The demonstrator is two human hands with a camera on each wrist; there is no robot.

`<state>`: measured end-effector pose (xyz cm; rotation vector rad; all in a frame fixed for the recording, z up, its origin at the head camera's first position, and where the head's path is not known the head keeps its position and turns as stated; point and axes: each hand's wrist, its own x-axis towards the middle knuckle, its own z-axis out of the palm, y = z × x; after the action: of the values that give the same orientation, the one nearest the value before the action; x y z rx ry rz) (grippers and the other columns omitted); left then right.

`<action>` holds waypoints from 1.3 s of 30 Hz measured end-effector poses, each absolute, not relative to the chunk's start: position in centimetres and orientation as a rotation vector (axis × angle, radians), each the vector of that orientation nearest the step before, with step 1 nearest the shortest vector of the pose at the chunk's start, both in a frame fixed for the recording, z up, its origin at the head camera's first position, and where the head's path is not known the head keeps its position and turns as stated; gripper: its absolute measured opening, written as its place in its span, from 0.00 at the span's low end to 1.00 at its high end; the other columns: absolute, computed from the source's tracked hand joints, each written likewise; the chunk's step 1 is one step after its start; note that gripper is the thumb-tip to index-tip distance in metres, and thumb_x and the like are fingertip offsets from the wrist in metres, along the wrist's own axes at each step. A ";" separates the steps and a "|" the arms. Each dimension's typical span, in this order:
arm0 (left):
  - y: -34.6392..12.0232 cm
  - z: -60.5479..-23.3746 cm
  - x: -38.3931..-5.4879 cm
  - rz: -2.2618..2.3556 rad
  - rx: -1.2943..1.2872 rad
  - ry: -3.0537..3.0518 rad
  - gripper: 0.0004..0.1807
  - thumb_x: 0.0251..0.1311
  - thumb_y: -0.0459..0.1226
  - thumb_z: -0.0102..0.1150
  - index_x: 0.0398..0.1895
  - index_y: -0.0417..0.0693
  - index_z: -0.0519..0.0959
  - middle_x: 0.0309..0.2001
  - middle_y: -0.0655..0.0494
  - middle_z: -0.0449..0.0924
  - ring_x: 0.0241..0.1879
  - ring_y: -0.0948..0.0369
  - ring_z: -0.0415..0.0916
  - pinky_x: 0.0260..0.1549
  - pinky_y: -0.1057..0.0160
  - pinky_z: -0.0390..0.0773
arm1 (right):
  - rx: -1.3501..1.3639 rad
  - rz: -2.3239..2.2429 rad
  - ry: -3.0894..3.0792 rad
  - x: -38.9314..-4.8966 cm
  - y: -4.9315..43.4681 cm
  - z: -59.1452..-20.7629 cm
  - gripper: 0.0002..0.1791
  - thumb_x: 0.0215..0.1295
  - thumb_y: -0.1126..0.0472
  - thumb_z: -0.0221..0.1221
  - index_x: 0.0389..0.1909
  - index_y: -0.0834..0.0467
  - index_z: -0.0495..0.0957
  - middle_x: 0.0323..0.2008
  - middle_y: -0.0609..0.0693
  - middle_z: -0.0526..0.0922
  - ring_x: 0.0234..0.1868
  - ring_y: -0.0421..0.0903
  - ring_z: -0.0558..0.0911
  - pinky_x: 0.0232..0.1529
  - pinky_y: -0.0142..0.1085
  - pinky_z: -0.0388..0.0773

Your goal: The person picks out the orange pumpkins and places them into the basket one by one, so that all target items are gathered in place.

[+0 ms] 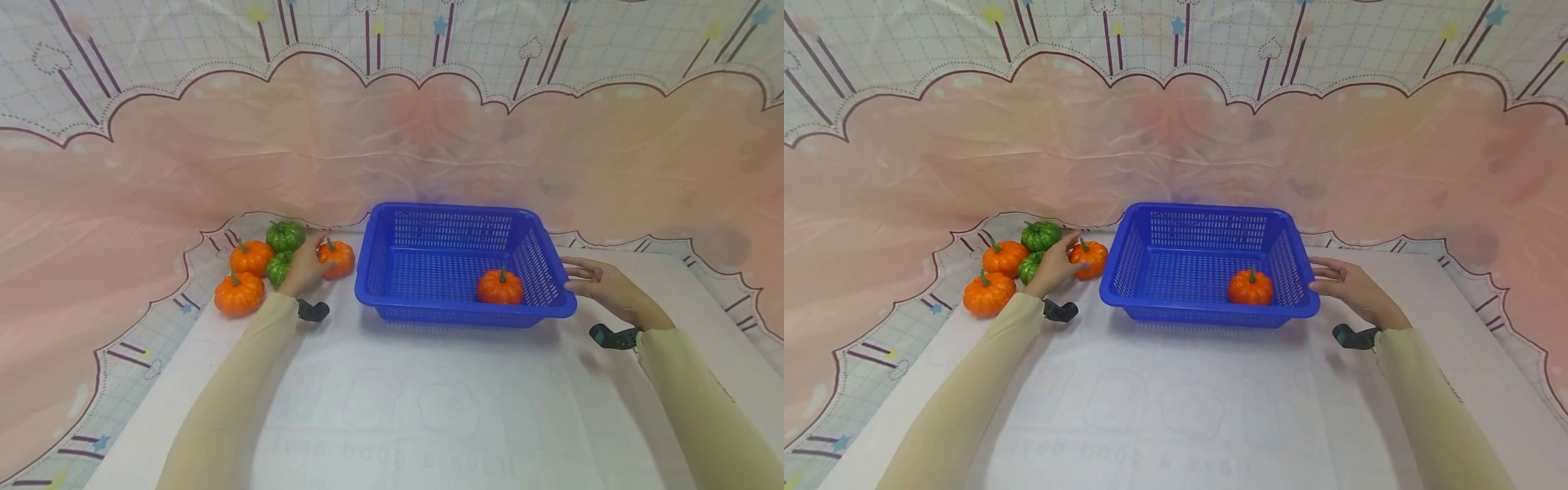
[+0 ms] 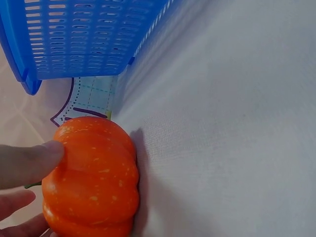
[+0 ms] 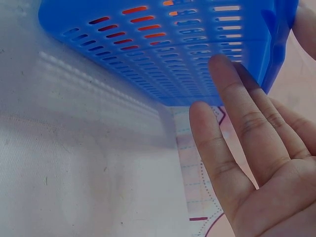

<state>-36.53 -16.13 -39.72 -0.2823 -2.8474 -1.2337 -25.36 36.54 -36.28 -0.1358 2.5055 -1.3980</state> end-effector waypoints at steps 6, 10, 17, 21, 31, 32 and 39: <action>-16.1 -39.7 -36.7 -1.206 -0.266 -2.875 0.39 0.56 0.30 0.59 0.70 0.37 0.55 0.67 0.34 0.60 0.66 0.41 0.60 0.68 0.47 0.60 | -0.127 -1.398 2.502 -25.5 36.6 -36.3 0.42 0.66 0.54 0.56 0.72 0.64 0.44 0.69 0.70 0.53 0.68 0.68 0.56 0.64 0.65 0.56; -16.0 -39.8 -36.6 -1.214 -0.270 -2.867 0.39 0.55 0.30 0.60 0.70 0.36 0.56 0.67 0.34 0.61 0.66 0.41 0.61 0.67 0.48 0.61 | -0.126 -1.390 2.503 -25.5 36.6 -36.3 0.42 0.66 0.54 0.56 0.72 0.64 0.44 0.70 0.70 0.52 0.69 0.69 0.56 0.64 0.66 0.55; -15.7 -39.8 -36.5 -1.205 -0.315 -2.859 0.36 0.56 0.31 0.60 0.68 0.35 0.58 0.66 0.35 0.63 0.64 0.41 0.63 0.67 0.47 0.62 | -0.121 -1.387 2.499 -25.4 36.6 -36.3 0.43 0.66 0.54 0.56 0.72 0.64 0.44 0.70 0.69 0.52 0.69 0.69 0.56 0.64 0.66 0.54; -15.5 -40.0 -36.6 -1.198 -0.350 -2.853 0.36 0.56 0.31 0.61 0.67 0.34 0.59 0.66 0.35 0.63 0.64 0.41 0.63 0.66 0.47 0.63 | -0.120 -1.386 2.499 -25.4 36.6 -36.3 0.43 0.66 0.54 0.56 0.72 0.64 0.43 0.70 0.68 0.52 0.69 0.69 0.56 0.64 0.66 0.54; -15.6 -40.5 -36.7 -1.273 -0.361 -2.843 0.37 0.54 0.31 0.62 0.68 0.33 0.58 0.67 0.35 0.60 0.67 0.41 0.59 0.68 0.47 0.60 | -0.130 -1.403 2.499 -25.4 36.6 -36.3 0.42 0.66 0.54 0.56 0.72 0.64 0.44 0.70 0.70 0.52 0.68 0.69 0.56 0.64 0.66 0.55; -15.6 -40.6 -36.7 -1.281 -0.355 -2.844 0.38 0.54 0.31 0.62 0.68 0.34 0.58 0.68 0.35 0.60 0.67 0.42 0.59 0.68 0.47 0.60 | -0.130 -1.403 2.499 -25.4 36.6 -36.3 0.42 0.66 0.54 0.56 0.72 0.64 0.44 0.70 0.70 0.52 0.68 0.69 0.57 0.64 0.66 0.55; -15.7 -41.0 -36.6 -1.296 -0.340 -2.871 0.41 0.54 0.31 0.62 0.70 0.35 0.53 0.69 0.35 0.57 0.68 0.41 0.57 0.68 0.46 0.58 | -0.133 -1.394 2.508 -25.4 36.6 -36.5 0.42 0.66 0.53 0.56 0.72 0.63 0.45 0.70 0.69 0.54 0.68 0.69 0.57 0.64 0.66 0.56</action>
<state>-36.61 -15.65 -40.96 -0.3400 -2.8707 -1.2959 -25.44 36.60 -36.52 -0.1333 2.5078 -1.3937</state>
